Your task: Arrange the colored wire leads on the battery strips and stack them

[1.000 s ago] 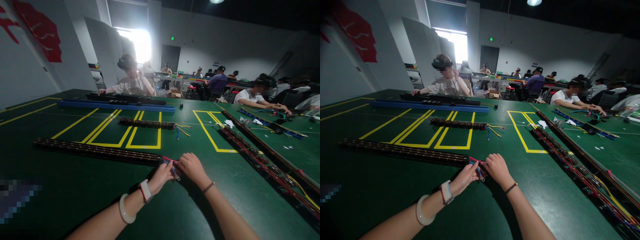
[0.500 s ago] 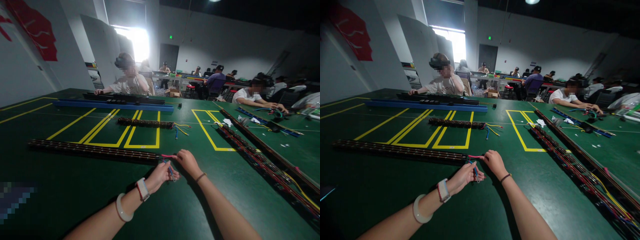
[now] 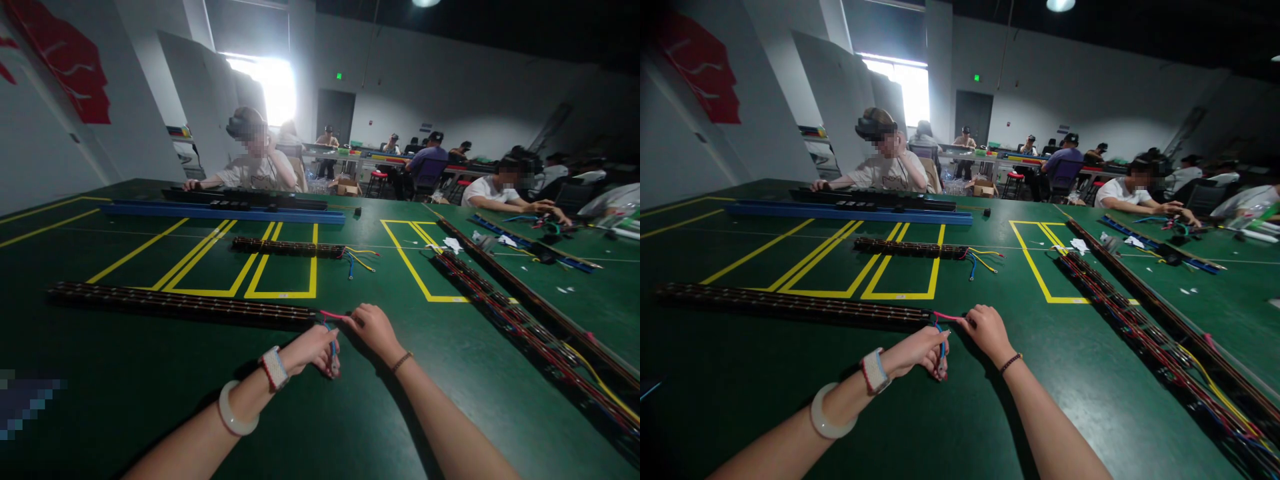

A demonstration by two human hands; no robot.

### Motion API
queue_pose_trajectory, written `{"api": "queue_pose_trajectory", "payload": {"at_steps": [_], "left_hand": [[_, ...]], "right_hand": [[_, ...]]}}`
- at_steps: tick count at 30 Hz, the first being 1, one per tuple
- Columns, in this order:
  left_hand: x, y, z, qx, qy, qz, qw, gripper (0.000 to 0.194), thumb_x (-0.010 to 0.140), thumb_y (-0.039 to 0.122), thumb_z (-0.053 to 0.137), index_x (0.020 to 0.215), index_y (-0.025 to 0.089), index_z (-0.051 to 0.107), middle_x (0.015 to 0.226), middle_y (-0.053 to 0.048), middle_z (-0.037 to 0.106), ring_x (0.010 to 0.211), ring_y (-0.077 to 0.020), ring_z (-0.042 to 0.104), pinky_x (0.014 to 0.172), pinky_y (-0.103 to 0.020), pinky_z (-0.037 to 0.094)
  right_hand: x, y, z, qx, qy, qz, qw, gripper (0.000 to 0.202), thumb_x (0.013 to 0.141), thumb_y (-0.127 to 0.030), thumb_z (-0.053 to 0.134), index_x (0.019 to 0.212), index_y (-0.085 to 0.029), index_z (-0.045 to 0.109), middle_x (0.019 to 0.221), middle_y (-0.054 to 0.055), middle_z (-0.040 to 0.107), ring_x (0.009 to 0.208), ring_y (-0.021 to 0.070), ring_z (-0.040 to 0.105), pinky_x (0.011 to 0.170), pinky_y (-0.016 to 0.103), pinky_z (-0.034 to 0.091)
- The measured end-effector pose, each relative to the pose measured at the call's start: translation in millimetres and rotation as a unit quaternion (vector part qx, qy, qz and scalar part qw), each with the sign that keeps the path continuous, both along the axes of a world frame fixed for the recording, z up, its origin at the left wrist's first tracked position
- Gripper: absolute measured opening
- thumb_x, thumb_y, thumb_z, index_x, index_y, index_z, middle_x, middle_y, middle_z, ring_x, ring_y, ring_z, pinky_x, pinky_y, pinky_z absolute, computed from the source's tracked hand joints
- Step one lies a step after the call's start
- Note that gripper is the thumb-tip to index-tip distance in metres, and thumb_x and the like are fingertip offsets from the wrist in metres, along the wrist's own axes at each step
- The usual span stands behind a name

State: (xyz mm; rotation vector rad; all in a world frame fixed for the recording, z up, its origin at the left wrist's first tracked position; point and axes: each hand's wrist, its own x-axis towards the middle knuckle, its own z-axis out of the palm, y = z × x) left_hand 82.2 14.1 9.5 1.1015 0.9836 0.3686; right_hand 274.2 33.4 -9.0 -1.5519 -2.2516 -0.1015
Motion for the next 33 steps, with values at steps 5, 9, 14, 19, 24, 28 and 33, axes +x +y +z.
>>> {"api": "queue_pose_trajectory", "payload": {"at_steps": [5,9,14,19,24,28,33], "left_hand": [[-3,5,-1.9,-0.002,0.043,-0.037,0.998,0.053,0.079,0.064,0.044,0.07,0.013,0.052,0.052,-0.007,0.062,0.046,-0.0169,0.061,0.052,-0.03,0.048],[-3,5,-2.1,0.003,0.008,-0.039,0.999,0.059,0.074,0.07,0.047,0.074,0.012,0.056,0.066,-0.014,0.068,0.057,-0.0217,0.066,0.056,-0.033,0.051],[-2,3,3.5,-0.019,0.045,-0.047,0.998,0.075,0.071,0.081,0.03,0.075,0.011,0.057,0.059,-0.016,0.066,0.054,-0.0249,0.065,0.051,-0.035,0.05],[-3,0,3.8,-0.033,0.063,-0.045,0.996,0.077,0.067,0.085,0.025,0.072,0.014,0.054,0.056,-0.015,0.065,0.05,-0.0243,0.064,0.048,-0.033,0.048],[-2,-1,9.0,-0.039,0.054,-0.044,0.997,0.077,0.07,0.083,0.026,0.076,0.012,0.055,0.062,-0.018,0.067,0.057,-0.0267,0.067,0.052,-0.035,0.049],[1,-4,12.7,-0.072,-0.001,-0.016,0.997,0.071,0.072,0.078,0.036,0.095,0.012,0.048,0.066,-0.017,0.068,0.062,-0.0273,0.068,0.061,-0.038,0.052],[11,-8,5.2,-0.083,-0.124,0.051,0.988,0.055,0.08,0.064,0.046,0.103,0.015,0.046,0.083,-0.014,0.068,0.07,-0.025,0.069,0.073,-0.043,0.052]], "right_hand": [[-2,-2,2.8,-0.018,-0.008,-0.01,1.0,0.035,0.089,-0.046,0.05,0.069,-0.019,0.062,0.071,0.002,0.058,0.069,0.0147,0.05,0.064,0.027,0.032],[-3,-10,8.9,-0.007,0.01,-0.013,1.0,0.028,0.087,-0.045,0.052,0.084,-0.019,0.064,0.082,0.005,0.059,0.08,0.0185,0.052,0.073,0.03,0.035],[-8,-22,14.6,-0.042,0.073,0.062,0.995,0.051,0.079,-0.054,0.058,0.12,-0.025,0.053,0.11,0.008,0.055,0.105,0.0241,0.047,0.092,0.038,0.033],[-10,-24,7.8,-0.094,0.084,0.067,0.99,0.076,0.062,-0.054,0.071,0.127,-0.023,0.047,0.119,0.01,0.049,0.114,0.0274,0.042,0.097,0.042,0.03],[-10,-21,6.5,-0.057,0.124,0.047,0.99,0.039,0.069,-0.039,0.071,0.1,-0.02,0.056,0.1,0.006,0.055,0.099,0.0224,0.047,0.09,0.038,0.034],[-15,-21,5.5,0.007,0.121,0.061,0.991,0.011,0.077,-0.021,0.064,0.084,-0.02,0.056,0.085,0.002,0.055,0.087,0.0177,0.048,0.083,0.033,0.035],[-17,-23,0.5,0.099,0.036,0.109,0.989,0.009,0.082,-0.01,0.054,0.081,-0.019,0.057,0.084,0.002,0.057,0.084,0.017,0.046,0.087,0.034,0.033]]}}
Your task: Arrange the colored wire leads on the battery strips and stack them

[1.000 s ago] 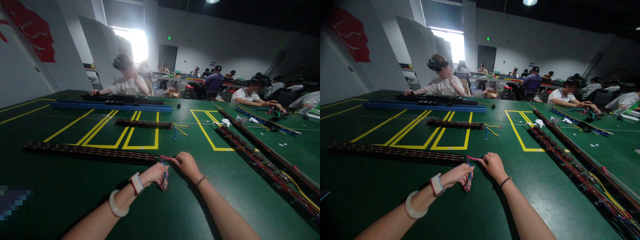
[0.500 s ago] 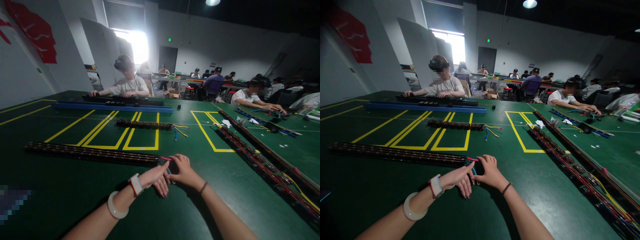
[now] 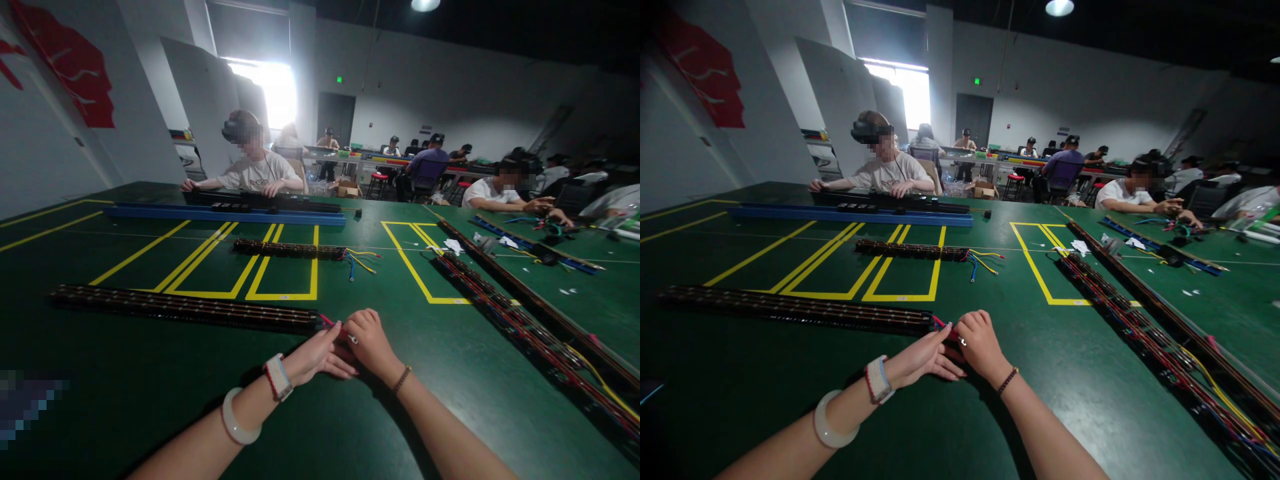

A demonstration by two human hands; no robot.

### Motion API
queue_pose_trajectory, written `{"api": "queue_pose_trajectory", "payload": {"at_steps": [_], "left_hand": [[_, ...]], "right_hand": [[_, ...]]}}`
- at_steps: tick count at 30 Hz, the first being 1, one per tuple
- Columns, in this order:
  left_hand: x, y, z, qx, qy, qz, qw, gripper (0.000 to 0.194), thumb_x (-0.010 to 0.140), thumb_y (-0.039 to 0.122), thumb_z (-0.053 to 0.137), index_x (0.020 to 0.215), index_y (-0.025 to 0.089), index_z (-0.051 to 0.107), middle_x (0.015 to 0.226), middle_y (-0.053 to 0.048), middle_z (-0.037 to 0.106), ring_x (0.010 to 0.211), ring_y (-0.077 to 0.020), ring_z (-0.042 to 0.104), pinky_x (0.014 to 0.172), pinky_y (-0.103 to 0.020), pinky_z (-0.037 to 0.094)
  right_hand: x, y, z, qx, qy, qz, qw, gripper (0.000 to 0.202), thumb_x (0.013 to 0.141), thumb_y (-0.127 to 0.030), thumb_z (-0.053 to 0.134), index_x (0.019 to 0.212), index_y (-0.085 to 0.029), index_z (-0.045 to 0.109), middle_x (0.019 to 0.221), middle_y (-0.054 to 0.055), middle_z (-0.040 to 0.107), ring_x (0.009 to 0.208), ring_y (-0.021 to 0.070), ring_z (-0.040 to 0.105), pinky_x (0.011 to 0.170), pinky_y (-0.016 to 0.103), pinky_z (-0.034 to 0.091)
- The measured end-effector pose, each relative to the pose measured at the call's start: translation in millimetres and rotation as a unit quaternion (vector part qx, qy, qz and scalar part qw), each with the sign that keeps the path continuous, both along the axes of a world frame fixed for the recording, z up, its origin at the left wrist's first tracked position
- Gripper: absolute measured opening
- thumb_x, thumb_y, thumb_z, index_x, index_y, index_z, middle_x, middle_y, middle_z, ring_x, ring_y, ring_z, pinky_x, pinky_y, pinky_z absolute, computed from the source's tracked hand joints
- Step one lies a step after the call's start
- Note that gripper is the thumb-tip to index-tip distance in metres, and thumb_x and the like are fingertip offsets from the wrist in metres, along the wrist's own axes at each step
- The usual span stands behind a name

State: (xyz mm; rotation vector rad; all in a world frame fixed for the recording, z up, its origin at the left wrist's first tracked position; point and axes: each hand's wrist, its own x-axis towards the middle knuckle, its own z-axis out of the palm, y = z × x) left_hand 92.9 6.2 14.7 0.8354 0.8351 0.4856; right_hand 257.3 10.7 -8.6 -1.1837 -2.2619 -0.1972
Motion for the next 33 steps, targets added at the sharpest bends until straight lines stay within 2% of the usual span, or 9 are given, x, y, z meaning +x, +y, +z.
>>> {"api": "queue_pose_trajectory", "payload": {"at_steps": [5,8,13,16,20,23,26,33], "left_hand": [[11,-3,-16.7,0.005,-0.135,0.112,0.985,0.026,0.086,0.039,0.055,0.094,0.015,0.053,0.089,-0.01,0.067,0.086,-0.0194,0.065,0.086,-0.039,0.047],[14,-3,-22.7,0.007,-0.188,0.14,0.972,0.021,0.083,0.033,0.06,0.091,0.015,0.057,0.094,-0.009,0.066,0.093,-0.0185,0.062,0.089,-0.037,0.045],[14,-3,-22.7,0.015,-0.19,0.15,0.97,0.02,0.081,0.032,0.063,0.088,0.014,0.06,0.092,-0.008,0.065,0.095,-0.0182,0.06,0.089,-0.034,0.044],[14,-2,-22.4,0.018,-0.184,0.147,0.972,0.022,0.079,0.033,0.065,0.083,0.013,0.06,0.089,-0.008,0.065,0.094,-0.0186,0.059,0.086,-0.033,0.044],[15,-2,-23.1,0.032,-0.17,0.148,0.974,0.027,0.076,0.038,0.066,0.079,0.012,0.06,0.084,-0.008,0.065,0.091,-0.0194,0.059,0.082,-0.032,0.045],[15,-2,-22.2,0.039,-0.159,0.151,0.975,0.027,0.076,0.038,0.067,0.077,0.012,0.059,0.083,-0.007,0.065,0.09,-0.0193,0.059,0.081,-0.031,0.045],[15,-3,-21.3,0.029,-0.165,0.155,0.974,0.024,0.077,0.034,0.067,0.078,0.012,0.057,0.082,-0.007,0.064,0.089,-0.0182,0.059,0.081,-0.031,0.046],[16,-3,-22.2,0.035,-0.157,0.152,0.975,0.027,0.08,0.038,0.062,0.079,0.013,0.053,0.079,-0.006,0.063,0.082,-0.0173,0.061,0.08,-0.035,0.047]], "right_hand": [[3,-3,2.7,0.048,-0.077,0.056,0.994,0.009,0.086,-0.013,0.051,0.087,-0.018,0.058,0.084,0.004,0.057,0.084,0.0181,0.046,0.088,0.034,0.034],[3,-3,6.6,0.042,-0.106,0.085,0.99,0.009,0.087,-0.013,0.051,0.089,-0.017,0.058,0.087,0.004,0.057,0.085,0.0179,0.046,0.088,0.033,0.036],[3,-4,10.3,0.018,-0.142,0.1,0.985,0.011,0.085,-0.012,0.053,0.094,-0.018,0.056,0.095,0.005,0.057,0.092,0.0186,0.046,0.09,0.034,0.036],[3,-7,13.9,0.011,-0.125,0.081,0.989,0.014,0.082,-0.013,0.053,0.096,-0.016,0.055,0.099,0.008,0.055,0.093,0.0203,0.045,0.09,0.036,0.036],[3,-12,23.3,-0.025,-0.1,0.056,0.993,0.021,0.077,-0.028,0.06,0.094,-0.017,0.054,0.099,0.009,0.053,0.092,0.0229,0.044,0.089,0.038,0.035],[2,-13,28.7,-0.03,-0.11,0.036,0.993,0.019,0.079,-0.035,0.058,0.089,-0.019,0.055,0.091,0.007,0.054,0.086,0.022,0.044,0.084,0.037,0.034],[1,-12,30.0,-0.028,-0.122,0.011,0.992,0.012,0.084,-0.031,0.053,0.082,-0.019,0.056,0.08,0.005,0.054,0.078,0.0193,0.044,0.077,0.033,0.032],[1,-11,29.4,-0.035,-0.142,-0.004,0.989,0.023,0.089,-0.029,0.047,0.071,-0.019,0.057,0.066,0.002,0.054,0.066,0.0155,0.044,0.067,0.031,0.026]]}}
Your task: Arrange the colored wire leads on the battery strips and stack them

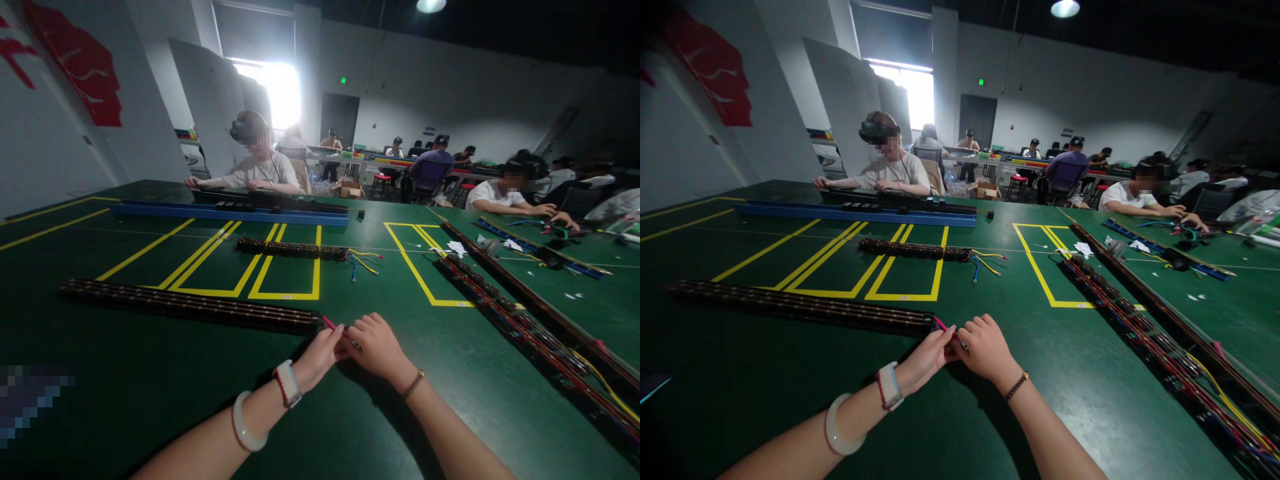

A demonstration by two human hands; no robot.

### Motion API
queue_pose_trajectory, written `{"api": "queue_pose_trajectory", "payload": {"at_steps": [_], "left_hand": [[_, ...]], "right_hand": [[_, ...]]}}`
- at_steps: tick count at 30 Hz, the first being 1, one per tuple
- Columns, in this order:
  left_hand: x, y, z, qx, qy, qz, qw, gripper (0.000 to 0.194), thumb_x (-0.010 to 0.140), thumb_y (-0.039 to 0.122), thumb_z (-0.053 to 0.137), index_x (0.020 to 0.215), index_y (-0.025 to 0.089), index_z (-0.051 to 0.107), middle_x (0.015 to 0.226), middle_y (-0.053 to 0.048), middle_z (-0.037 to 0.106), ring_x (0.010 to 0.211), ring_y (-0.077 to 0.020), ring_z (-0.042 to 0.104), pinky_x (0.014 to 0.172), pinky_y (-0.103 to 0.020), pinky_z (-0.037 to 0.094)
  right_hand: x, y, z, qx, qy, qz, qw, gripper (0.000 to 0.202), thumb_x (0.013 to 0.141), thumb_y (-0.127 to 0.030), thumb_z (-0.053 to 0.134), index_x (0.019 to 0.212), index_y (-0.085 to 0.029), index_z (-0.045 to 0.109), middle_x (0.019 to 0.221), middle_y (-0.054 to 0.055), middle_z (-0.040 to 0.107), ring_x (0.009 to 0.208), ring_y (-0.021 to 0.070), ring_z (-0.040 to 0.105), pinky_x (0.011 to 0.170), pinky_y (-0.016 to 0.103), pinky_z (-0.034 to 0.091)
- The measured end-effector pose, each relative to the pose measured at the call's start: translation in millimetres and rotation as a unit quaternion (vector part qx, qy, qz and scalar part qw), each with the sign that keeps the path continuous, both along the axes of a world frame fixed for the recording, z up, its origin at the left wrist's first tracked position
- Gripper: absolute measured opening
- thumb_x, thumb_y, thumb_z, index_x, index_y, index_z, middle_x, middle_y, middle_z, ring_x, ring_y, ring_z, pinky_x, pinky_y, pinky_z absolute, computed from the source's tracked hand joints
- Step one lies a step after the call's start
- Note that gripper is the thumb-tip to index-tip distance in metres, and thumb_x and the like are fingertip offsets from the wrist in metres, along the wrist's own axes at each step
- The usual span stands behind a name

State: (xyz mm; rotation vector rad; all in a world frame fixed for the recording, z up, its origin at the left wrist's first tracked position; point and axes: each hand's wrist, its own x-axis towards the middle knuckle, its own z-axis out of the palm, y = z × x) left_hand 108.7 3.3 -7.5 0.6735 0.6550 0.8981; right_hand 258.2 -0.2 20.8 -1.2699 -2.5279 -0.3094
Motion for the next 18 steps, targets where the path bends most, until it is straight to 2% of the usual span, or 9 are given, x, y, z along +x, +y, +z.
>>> {"api": "queue_pose_trajectory", "payload": {"at_steps": [5,10,18], "left_hand": [[-1,-2,7.1,-0.003,0.027,-0.012,1.0,0.029,0.086,0.041,0.055,0.083,0.012,0.055,0.08,-0.008,0.064,0.075,-0.0161,0.062,0.078,-0.035,0.048],[-2,-3,9.7,-0.009,0.049,-0.013,0.999,0.034,0.087,0.044,0.05,0.077,0.012,0.054,0.071,-0.009,0.064,0.071,-0.0187,0.064,0.073,-0.034,0.049],[-5,-2,1.8,0.007,0.031,-0.039,0.999,0.036,0.086,0.045,0.05,0.072,0.012,0.051,0.067,-0.011,0.065,0.067,-0.0209,0.066,0.067,-0.033,0.048]], "right_hand": [[9,9,-4.4,-0.038,0.062,-0.065,0.995,0.031,0.09,-0.036,0.05,0.065,-0.019,0.054,0.065,0.001,0.056,0.066,0.0148,0.047,0.062,0.029,0.026],[17,21,-16.9,-0.071,0.143,-0.11,0.981,0.029,0.089,-0.043,0.051,0.073,-0.02,0.059,0.07,0.0,0.06,0.068,0.0151,0.051,0.061,0.027,0.029],[20,49,-33.6,-0.023,0.144,-0.136,0.98,0.032,0.084,-0.052,0.055,0.075,-0.023,0.067,0.077,0.003,0.064,0.079,0.0189,0.05,0.07,0.031,0.032]]}}
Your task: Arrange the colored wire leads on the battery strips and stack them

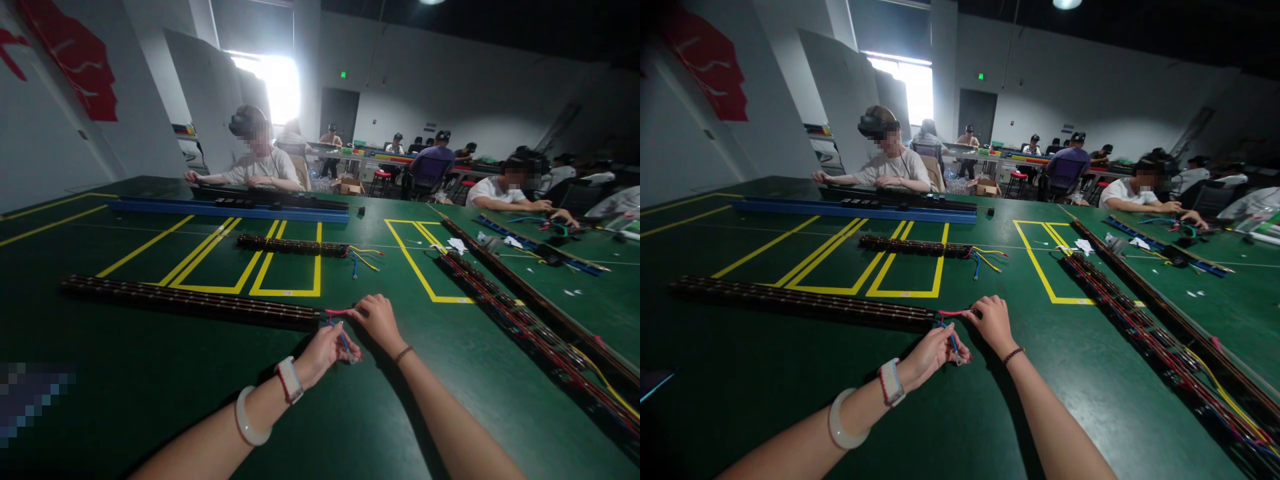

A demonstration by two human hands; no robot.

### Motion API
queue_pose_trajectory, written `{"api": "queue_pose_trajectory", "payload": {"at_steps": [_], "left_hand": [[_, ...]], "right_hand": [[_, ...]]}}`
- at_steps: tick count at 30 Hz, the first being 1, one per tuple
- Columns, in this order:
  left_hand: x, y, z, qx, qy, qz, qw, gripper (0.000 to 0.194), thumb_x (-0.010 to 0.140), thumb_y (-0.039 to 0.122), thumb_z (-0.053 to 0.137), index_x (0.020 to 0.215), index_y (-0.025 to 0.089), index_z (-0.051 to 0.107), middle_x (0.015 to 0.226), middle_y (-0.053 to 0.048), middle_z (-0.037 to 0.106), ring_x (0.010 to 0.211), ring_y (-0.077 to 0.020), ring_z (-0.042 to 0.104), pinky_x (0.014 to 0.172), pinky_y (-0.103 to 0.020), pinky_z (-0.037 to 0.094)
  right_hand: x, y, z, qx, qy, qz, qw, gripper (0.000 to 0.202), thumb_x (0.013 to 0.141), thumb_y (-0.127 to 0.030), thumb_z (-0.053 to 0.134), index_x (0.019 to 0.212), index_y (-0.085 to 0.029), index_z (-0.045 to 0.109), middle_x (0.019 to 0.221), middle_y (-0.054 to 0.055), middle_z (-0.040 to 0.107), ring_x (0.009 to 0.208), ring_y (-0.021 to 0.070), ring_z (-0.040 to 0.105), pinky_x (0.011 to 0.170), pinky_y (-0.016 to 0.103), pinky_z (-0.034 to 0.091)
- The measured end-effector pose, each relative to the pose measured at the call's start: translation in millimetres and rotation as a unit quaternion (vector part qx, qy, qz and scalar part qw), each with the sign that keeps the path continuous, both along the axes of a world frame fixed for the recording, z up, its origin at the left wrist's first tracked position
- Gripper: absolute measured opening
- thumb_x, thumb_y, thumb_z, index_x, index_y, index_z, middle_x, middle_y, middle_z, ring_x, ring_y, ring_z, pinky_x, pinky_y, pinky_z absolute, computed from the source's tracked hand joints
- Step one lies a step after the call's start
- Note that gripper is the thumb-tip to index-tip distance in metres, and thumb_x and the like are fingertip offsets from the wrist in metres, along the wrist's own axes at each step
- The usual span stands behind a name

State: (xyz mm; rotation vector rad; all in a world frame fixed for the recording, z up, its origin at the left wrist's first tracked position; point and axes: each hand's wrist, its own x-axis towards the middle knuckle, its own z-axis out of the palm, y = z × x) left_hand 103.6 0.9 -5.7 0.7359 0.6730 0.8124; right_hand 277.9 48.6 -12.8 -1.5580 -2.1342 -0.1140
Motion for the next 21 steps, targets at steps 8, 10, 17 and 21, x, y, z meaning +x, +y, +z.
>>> {"api": "queue_pose_trajectory", "payload": {"at_steps": [8,10,17,21], "left_hand": [[1,-3,5.6,-0.017,-0.017,0.022,0.999,0.024,0.091,0.032,0.044,0.081,0.012,0.053,0.078,-0.011,0.066,0.076,-0.0207,0.067,0.074,-0.035,0.05],[2,-3,6.7,-0.028,-0.019,0.029,0.999,0.022,0.091,0.03,0.044,0.085,0.011,0.053,0.085,-0.012,0.066,0.083,-0.0217,0.066,0.077,-0.036,0.05],[-7,4,11.9,-0.029,0.087,-0.034,0.995,0.033,0.09,0.043,0.043,0.082,0.012,0.052,0.075,-0.012,0.067,0.074,-0.0217,0.068,0.076,-0.038,0.05],[-17,12,12.8,-0.012,0.183,-0.106,0.977,0.042,0.089,0.049,0.038,0.08,0.011,0.054,0.066,-0.01,0.066,0.061,-0.0199,0.066,0.067,-0.035,0.049]], "right_hand": [[-1,-7,-0.8,-0.002,0.024,0.007,1.0,0.027,0.084,-0.047,0.057,0.078,-0.022,0.067,0.079,0.003,0.063,0.083,0.0196,0.05,0.078,0.033,0.033],[-1,-11,0.8,-0.006,0.037,0.028,0.999,0.023,0.085,-0.044,0.057,0.084,-0.023,0.066,0.083,0.003,0.062,0.086,0.0191,0.05,0.081,0.034,0.033],[-4,-25,10.9,0.002,0.046,0.084,0.995,0.023,0.087,-0.039,0.054,0.103,-0.024,0.062,0.096,0.005,0.062,0.096,0.0198,0.051,0.087,0.036,0.034],[-8,-31,15.3,0.001,0.038,0.114,0.993,0.023,0.089,-0.036,0.051,0.106,-0.024,0.06,0.098,0.006,0.061,0.097,0.0202,0.051,0.088,0.037,0.034]]}}
